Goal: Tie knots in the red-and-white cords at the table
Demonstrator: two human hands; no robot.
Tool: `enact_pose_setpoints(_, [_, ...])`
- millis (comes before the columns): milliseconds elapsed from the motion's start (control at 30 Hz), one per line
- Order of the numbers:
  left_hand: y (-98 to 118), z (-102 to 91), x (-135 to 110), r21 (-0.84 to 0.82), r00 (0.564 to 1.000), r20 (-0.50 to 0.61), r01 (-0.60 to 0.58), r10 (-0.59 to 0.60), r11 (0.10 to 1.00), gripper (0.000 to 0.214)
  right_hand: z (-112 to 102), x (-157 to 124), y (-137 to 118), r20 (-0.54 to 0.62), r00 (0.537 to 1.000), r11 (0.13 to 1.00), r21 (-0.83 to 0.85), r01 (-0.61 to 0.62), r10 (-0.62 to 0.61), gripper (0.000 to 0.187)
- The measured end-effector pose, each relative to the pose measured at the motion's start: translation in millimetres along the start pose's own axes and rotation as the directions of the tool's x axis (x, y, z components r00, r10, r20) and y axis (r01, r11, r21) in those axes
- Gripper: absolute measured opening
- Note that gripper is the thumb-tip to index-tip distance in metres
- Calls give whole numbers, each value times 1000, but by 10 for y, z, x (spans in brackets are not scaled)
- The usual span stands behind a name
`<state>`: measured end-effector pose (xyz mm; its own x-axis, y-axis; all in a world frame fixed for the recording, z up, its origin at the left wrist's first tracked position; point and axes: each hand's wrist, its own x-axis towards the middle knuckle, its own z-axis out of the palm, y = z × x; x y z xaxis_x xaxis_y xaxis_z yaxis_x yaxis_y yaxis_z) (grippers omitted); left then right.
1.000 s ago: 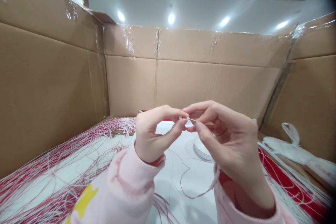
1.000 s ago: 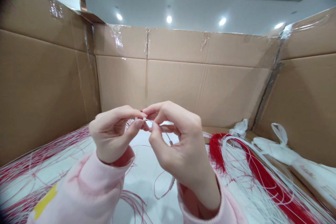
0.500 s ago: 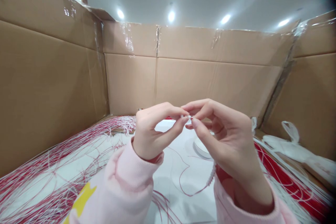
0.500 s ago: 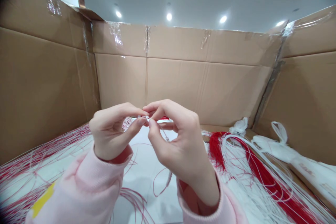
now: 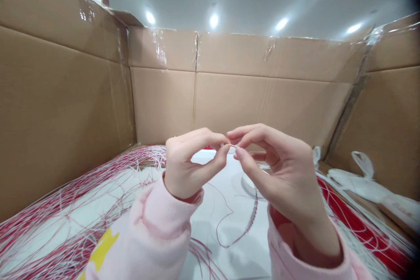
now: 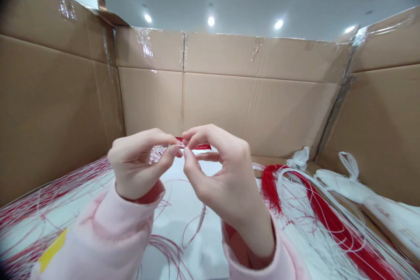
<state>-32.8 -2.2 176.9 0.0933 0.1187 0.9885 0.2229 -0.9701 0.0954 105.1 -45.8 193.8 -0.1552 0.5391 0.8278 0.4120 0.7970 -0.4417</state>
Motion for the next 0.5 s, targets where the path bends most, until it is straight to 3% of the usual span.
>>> enact_pose_setpoints(267, [-18, -25, 7, 11, 998, -42, 50, -50, 999, 7, -112, -1, 3, 184, 977, 991, -104, -86, 104, 10])
enact_pose_setpoints(500, [-16, 11, -6, -20, 999, 7, 53, -53, 998, 8, -25, 10, 11, 106, 992, 997, -15, -72, 73, 5])
